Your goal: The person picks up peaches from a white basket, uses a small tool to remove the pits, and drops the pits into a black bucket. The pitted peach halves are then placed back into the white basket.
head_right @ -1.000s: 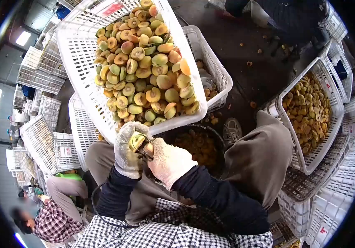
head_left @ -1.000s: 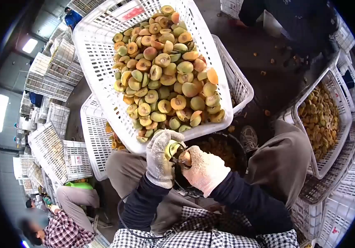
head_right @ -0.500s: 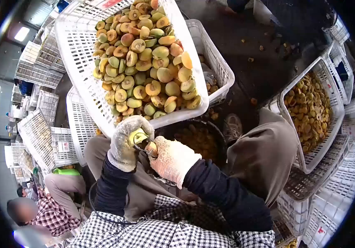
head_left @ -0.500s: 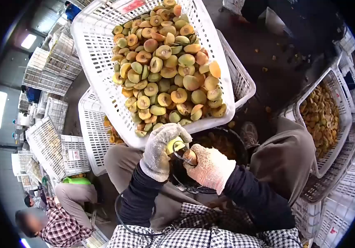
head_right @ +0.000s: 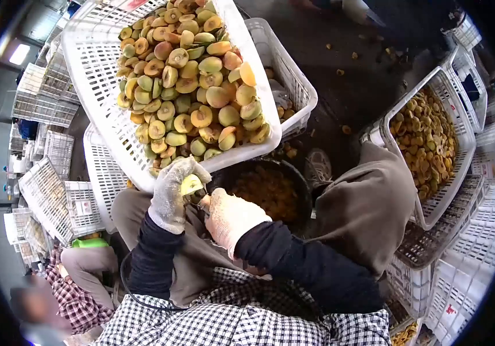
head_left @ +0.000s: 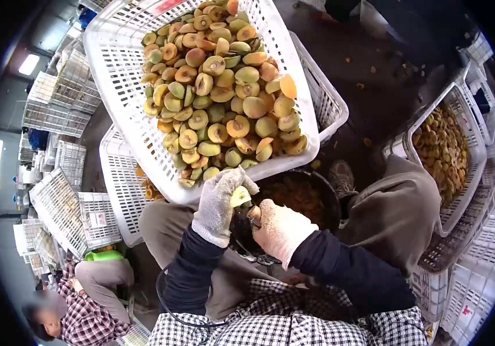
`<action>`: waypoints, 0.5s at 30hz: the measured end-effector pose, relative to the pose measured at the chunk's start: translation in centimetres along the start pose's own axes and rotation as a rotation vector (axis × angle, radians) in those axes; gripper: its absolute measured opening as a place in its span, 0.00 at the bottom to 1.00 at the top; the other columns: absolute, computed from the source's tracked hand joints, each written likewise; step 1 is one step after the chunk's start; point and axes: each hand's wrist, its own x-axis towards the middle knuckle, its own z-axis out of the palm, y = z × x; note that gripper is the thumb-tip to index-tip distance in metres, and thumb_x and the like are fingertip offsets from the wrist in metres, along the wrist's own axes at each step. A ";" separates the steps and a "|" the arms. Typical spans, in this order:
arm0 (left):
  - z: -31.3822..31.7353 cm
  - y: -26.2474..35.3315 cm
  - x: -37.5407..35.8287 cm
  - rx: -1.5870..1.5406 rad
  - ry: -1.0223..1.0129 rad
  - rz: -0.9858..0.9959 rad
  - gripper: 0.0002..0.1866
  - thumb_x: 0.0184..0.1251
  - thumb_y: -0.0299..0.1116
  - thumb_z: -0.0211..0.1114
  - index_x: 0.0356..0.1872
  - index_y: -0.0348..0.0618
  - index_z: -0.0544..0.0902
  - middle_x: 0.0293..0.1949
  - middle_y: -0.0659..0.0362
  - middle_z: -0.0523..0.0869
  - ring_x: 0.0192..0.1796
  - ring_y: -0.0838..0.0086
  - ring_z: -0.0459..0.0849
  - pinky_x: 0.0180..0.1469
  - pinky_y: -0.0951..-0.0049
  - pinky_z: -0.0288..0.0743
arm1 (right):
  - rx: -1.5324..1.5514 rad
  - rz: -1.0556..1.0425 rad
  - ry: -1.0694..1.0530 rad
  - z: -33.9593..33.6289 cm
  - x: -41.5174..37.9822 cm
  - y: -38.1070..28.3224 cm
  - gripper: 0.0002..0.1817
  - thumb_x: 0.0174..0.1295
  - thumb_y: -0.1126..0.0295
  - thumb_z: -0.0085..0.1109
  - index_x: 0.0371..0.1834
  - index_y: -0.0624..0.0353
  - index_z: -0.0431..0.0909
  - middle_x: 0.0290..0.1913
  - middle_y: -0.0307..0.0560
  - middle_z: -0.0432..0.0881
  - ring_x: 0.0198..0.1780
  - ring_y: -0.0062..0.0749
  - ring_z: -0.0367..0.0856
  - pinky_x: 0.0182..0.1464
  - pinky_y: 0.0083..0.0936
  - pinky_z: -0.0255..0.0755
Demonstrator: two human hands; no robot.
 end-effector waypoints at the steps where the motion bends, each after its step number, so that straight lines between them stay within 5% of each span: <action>1: 0.1 -0.3 0.1 -0.164 -0.027 -0.051 0.18 0.68 0.43 0.52 0.29 0.37 0.80 0.28 0.57 0.82 0.31 0.76 0.79 0.37 0.77 0.72 | 0.035 0.047 -0.052 -0.4 0.1 -0.2 0.13 0.60 0.63 0.49 0.41 0.61 0.74 0.37 0.64 0.81 0.41 0.52 0.82 0.44 0.40 0.75; 4: 1.4 0.4 0.0 -0.560 -0.026 -0.103 0.20 0.70 0.50 0.51 0.32 0.43 0.76 0.30 0.55 0.80 0.33 0.64 0.81 0.41 0.60 0.81 | 0.244 -0.024 -0.008 0.0 0.5 0.6 0.11 0.57 0.68 0.52 0.38 0.63 0.75 0.38 0.65 0.81 0.42 0.53 0.81 0.46 0.41 0.75; 6: 1.5 -0.3 0.2 -0.752 -0.009 -0.158 0.20 0.69 0.51 0.52 0.31 0.42 0.76 0.30 0.54 0.80 0.35 0.62 0.81 0.42 0.56 0.81 | 0.248 -0.074 0.032 -0.2 0.6 0.7 0.08 0.54 0.71 0.52 0.34 0.64 0.76 0.31 0.60 0.81 0.32 0.49 0.82 0.36 0.37 0.77; 8: 1.7 -0.6 0.2 -0.742 0.022 -0.168 0.21 0.68 0.51 0.53 0.30 0.41 0.76 0.29 0.53 0.80 0.33 0.61 0.82 0.38 0.58 0.82 | 0.762 0.119 -0.336 -0.1 0.8 0.9 0.08 0.53 0.70 0.51 0.33 0.61 0.76 0.22 0.50 0.77 0.21 0.38 0.78 0.24 0.31 0.75; 9: 1.7 -0.4 0.2 -0.678 0.003 -0.156 0.21 0.68 0.51 0.54 0.30 0.41 0.76 0.28 0.53 0.80 0.31 0.60 0.83 0.36 0.58 0.82 | 0.905 0.067 -0.348 0.1 0.6 1.1 0.07 0.52 0.70 0.50 0.32 0.59 0.75 0.17 0.41 0.71 0.15 0.27 0.71 0.15 0.24 0.68; 12: 1.7 -0.2 0.2 -0.590 0.010 -0.133 0.24 0.68 0.52 0.54 0.26 0.39 0.76 0.25 0.52 0.80 0.27 0.61 0.83 0.31 0.62 0.81 | 0.671 0.156 -0.357 -0.3 0.5 0.3 0.10 0.52 0.70 0.50 0.36 0.60 0.75 0.20 0.46 0.75 0.20 0.36 0.76 0.23 0.30 0.74; 13: 1.6 0.0 0.0 -0.498 0.036 -0.166 0.24 0.68 0.52 0.55 0.25 0.38 0.76 0.24 0.52 0.80 0.27 0.61 0.83 0.31 0.62 0.81 | 0.449 -0.032 -0.227 1.1 1.2 1.1 0.12 0.55 0.68 0.52 0.40 0.61 0.76 0.26 0.52 0.80 0.29 0.46 0.81 0.34 0.36 0.77; 15: 1.8 0.5 -0.3 -0.423 0.086 -0.229 0.24 0.68 0.51 0.55 0.23 0.38 0.76 0.22 0.53 0.80 0.26 0.63 0.82 0.30 0.66 0.79 | 0.276 -0.053 -0.171 1.1 0.8 1.0 0.13 0.56 0.67 0.52 0.42 0.60 0.76 0.30 0.55 0.81 0.35 0.49 0.81 0.39 0.37 0.76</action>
